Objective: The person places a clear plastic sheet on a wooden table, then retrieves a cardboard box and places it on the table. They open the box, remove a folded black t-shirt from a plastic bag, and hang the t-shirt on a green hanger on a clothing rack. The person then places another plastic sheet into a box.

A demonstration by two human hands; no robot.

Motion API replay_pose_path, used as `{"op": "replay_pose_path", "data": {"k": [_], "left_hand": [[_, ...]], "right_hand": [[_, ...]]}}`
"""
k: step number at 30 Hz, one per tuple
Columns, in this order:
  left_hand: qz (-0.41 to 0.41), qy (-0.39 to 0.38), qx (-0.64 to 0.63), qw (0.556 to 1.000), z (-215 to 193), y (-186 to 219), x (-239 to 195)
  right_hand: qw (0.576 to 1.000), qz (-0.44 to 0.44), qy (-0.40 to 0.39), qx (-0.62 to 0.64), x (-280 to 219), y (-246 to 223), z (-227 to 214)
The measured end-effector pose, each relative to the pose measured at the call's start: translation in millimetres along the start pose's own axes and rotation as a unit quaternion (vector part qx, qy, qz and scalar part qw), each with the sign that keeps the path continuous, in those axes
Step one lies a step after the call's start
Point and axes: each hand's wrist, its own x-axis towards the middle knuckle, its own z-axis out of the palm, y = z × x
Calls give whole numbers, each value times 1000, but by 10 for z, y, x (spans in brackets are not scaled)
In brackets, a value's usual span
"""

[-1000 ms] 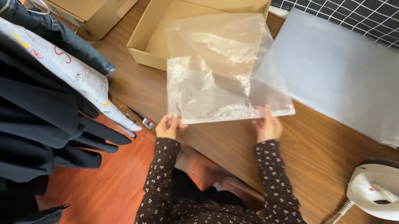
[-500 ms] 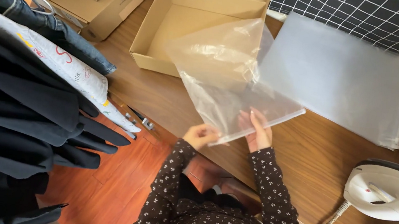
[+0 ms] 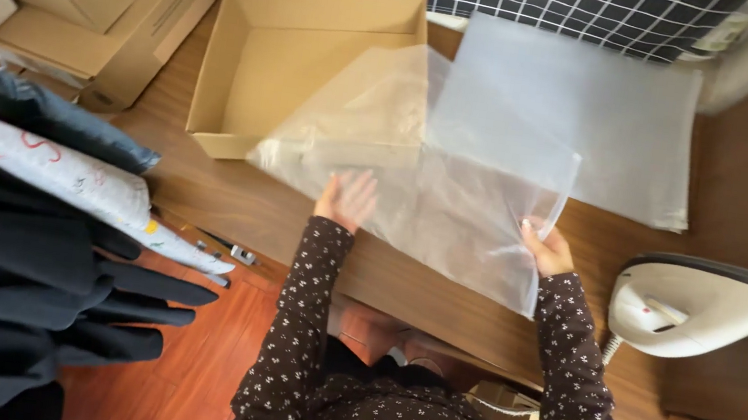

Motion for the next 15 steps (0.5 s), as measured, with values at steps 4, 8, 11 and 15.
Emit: {"op": "replay_pose_path", "data": {"k": [4,8,11,15], "left_hand": [[49,-28,-40,998,-220,29,297],[97,-5,-20,995,-62,22,237],[168,30,52,984,294,-138,118],[215,86,83,969,754,-316,143]], "right_hand": [[977,130,76,-152,-222,-266,-186],[994,100,53,10,-379,-249,-124],[961,-101,116,-228,-563,-665,89],[862,-227,216,-398,-346,-730,-9]]}}
